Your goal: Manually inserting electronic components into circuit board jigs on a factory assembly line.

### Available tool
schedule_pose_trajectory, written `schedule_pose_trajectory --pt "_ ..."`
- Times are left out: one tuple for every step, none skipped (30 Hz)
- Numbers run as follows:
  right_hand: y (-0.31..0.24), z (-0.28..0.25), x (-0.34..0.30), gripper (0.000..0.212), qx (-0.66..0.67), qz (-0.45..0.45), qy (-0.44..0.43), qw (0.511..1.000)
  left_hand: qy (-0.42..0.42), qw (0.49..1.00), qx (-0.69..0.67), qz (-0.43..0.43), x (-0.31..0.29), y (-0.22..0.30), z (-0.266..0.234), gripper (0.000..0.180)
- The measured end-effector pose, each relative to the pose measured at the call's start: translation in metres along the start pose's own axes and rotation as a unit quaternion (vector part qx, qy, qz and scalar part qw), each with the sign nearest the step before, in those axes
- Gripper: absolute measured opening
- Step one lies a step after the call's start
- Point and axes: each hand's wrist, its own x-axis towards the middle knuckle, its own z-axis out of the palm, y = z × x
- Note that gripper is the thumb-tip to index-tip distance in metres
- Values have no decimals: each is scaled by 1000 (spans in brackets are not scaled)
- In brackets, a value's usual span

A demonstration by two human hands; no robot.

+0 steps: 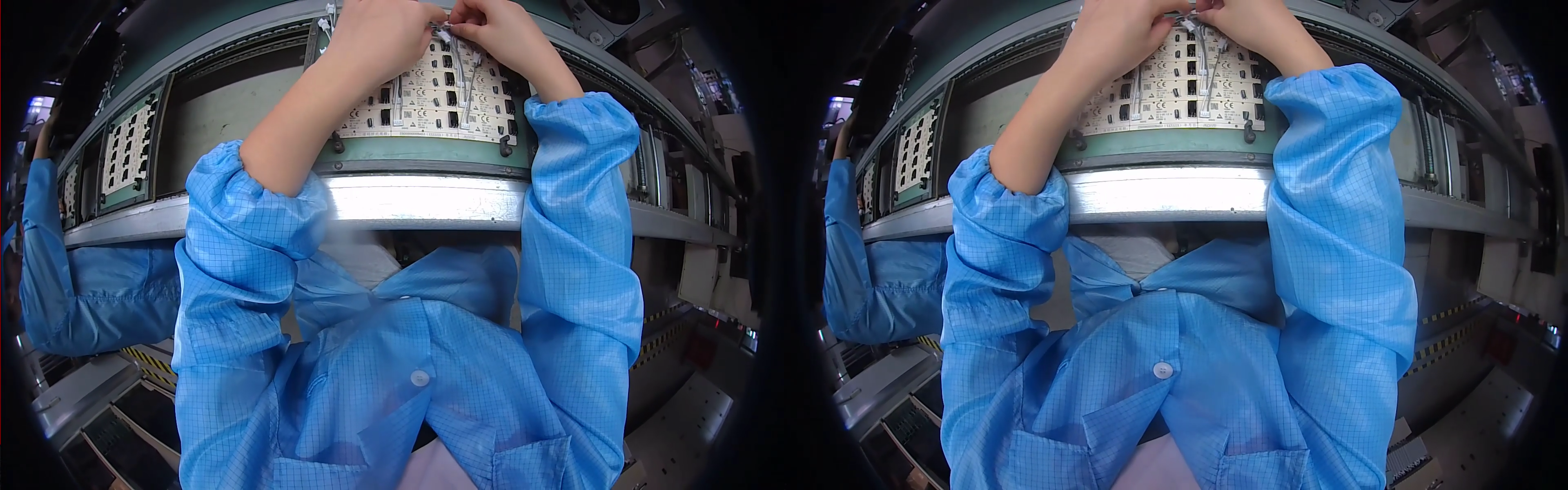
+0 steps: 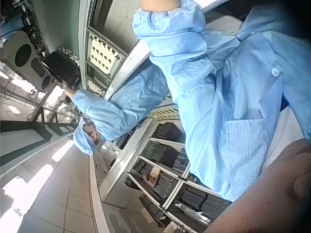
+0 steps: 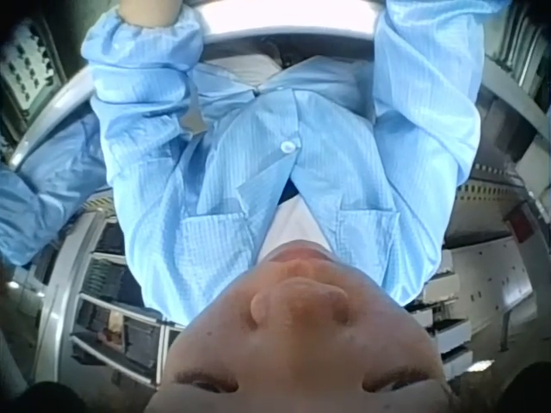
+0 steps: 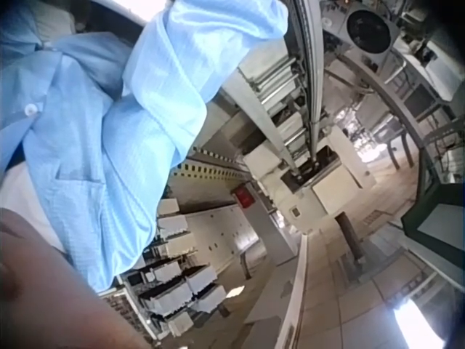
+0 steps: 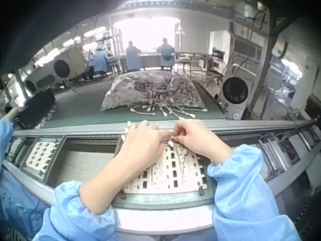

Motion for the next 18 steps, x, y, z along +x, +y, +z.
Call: schedule_pose_trajectory --pt "-1 -1 1 15 0 0 0 1000 1 1000 0 0 -4 -5 1 23" --pt "-1 -3 2 15 -3 2 -14 1000 56 998 -17 37 -10 -9 0 23" --pt "-1 -5 2 15 -5 4 -28 1000 111 990 -34 74 -14 -11 -1 23" --pt "2 -6 3 15 -5 3 -28 1000 112 991 -33 73 -13 -12 -1 23" --pt "8 -8 3 14 22 25 -46 998 46 998 -13 27 -8 -4 -10 23" --pt "15 -9 2 14 49 47 -63 996 -19 1000 7 -20 -5 0 -15 22" --pt "25 -10 1 14 47 48 -62 996 -19 1000 6 -18 -4 0 -13 22" --pt "27 -10 0 13 176 -109 -56 977 -12 1000 10 -24 -5 0 -11 22" --pt "30 -10 -1 12 297 -261 -48 917 -5 999 14 -30 -5 -1 -9 22" --pt "32 -12 1 12 296 -262 -49 917 -3 999 14 -30 -4 -2 -9 22" --pt "20 -13 3 13 177 -107 -66 976 -17 999 -13 -45 -4 -4 -12 22" --pt "9 -14 2 15 48 51 -78 994 -29 997 -40 -58 -4 -5 -18 22" --pt "3 -13 1 15 48 48 -79 995 -8 996 -33 -78 -1 -11 -24 22" --pt "-1 -14 -2 18 51 48 -34 997 14 995 -30 -94 4 -19 -30 22" --pt "-3 -15 -3 21 55 47 11 997 81 992 -64 -70 7 -33 -39 21" --pt "-1 -16 -3 21 53 48 12 997 124 987 -67 -71 5 -46 -44 21" --pt "-1 -15 0 24 38 44 -8 998 168 981 -65 -75 0 -58 -53 21" --pt "1 -14 1 27 20 41 -27 999 150 981 -45 -115 -3 -67 -60 21"
